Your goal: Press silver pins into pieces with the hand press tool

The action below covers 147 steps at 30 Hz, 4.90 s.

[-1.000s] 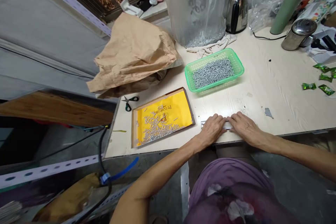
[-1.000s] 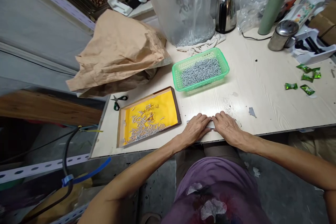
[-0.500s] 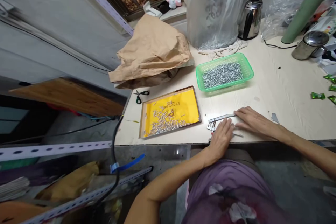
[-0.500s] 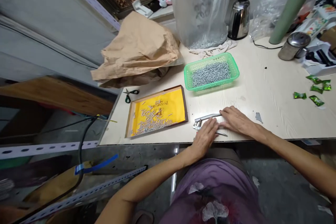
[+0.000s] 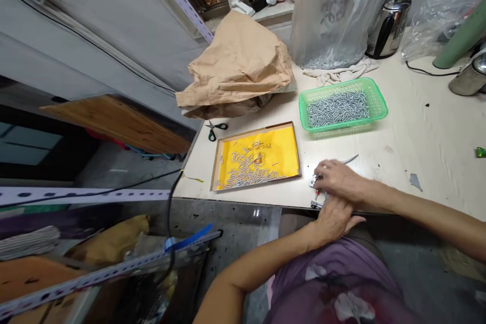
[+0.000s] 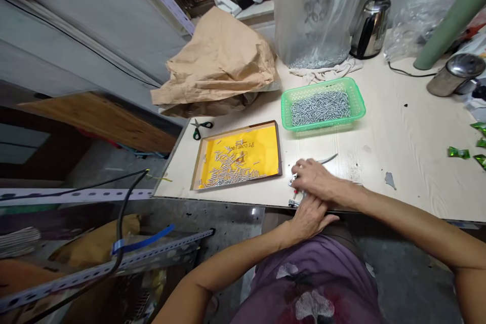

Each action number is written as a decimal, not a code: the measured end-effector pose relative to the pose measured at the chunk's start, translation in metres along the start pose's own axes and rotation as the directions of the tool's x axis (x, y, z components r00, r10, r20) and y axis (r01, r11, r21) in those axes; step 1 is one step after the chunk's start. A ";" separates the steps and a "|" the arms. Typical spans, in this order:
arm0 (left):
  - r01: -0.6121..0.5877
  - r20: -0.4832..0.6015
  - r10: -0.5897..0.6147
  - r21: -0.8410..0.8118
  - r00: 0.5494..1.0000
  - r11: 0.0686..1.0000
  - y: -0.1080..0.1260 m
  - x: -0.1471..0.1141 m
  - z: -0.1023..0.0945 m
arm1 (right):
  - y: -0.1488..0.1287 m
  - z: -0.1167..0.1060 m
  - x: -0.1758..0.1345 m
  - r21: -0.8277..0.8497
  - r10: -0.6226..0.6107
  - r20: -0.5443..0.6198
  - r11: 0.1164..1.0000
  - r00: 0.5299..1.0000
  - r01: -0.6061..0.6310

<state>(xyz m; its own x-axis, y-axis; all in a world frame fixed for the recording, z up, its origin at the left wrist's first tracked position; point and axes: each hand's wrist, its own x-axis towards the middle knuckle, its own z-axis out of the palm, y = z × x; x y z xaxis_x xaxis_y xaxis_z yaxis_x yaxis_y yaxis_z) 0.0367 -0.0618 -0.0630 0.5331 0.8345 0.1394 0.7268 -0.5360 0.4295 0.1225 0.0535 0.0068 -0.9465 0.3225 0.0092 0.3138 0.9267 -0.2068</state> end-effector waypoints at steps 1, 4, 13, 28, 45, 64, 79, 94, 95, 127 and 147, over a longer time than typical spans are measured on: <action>0.013 0.024 -0.013 -0.001 1.000 1.000 0.000 -0.001 0.002 | -0.010 0.003 0.008 -0.008 -0.072 0.029 0.997 0.997 0.073; 0.008 0.065 -0.009 0.021 0.998 1.000 -0.002 -0.002 0.005 | -0.024 0.014 0.023 -0.055 -0.180 0.059 0.982 0.982 0.183; 0.066 0.059 -0.071 0.071 0.996 0.995 0.002 -0.002 -0.005 | -0.032 0.018 0.018 -0.041 -0.215 -0.281 0.976 0.935 0.212; 0.553 -0.209 -0.512 0.330 0.833 0.765 -0.151 -0.033 -0.125 | 0.062 -0.055 -0.009 0.045 0.372 -0.418 0.920 0.829 -0.390; 0.736 0.299 -0.702 -0.487 0.646 0.469 -0.055 -0.013 -0.090 | -0.036 0.024 -0.088 0.211 0.472 -0.023 0.864 0.881 -0.457; 0.861 0.578 -0.639 -0.381 0.507 0.338 -0.062 -0.013 -0.089 | -0.041 0.024 -0.088 0.222 0.466 -0.001 0.863 0.885 -0.454; 0.889 0.689 -0.565 -0.306 0.454 0.340 -0.064 0.000 -0.097 | 0.014 0.021 -0.061 0.014 0.410 -0.006 0.912 0.912 -0.410; 0.925 0.645 -0.664 -0.241 0.379 0.294 -0.053 -0.007 -0.097 | 0.004 0.013 -0.060 -0.009 0.351 -0.054 0.936 0.935 -0.352; 0.899 0.585 -0.687 -0.212 0.431 0.383 -0.051 -0.009 -0.097 | 0.002 0.014 -0.060 -0.001 0.349 -0.062 0.937 0.935 -0.349; -0.063 0.417 0.020 0.089 0.909 0.994 -0.040 0.056 -0.064 | -0.019 0.035 -0.086 0.037 0.408 -0.102 0.913 0.907 -0.406; -0.016 0.007 0.016 -0.061 1.000 0.998 -0.004 -0.001 -0.014 | 0.044 0.005 -0.049 -0.076 0.476 -0.184 0.865 0.860 -0.495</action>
<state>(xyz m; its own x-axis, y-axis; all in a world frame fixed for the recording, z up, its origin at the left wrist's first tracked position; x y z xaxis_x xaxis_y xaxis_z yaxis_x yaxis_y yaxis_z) 0.0274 -0.0587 -0.0519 0.5480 0.8247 0.1399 0.6906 -0.5404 0.4807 0.1828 0.0776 -0.0076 -0.6509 0.7539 0.0894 0.7460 0.6570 -0.1089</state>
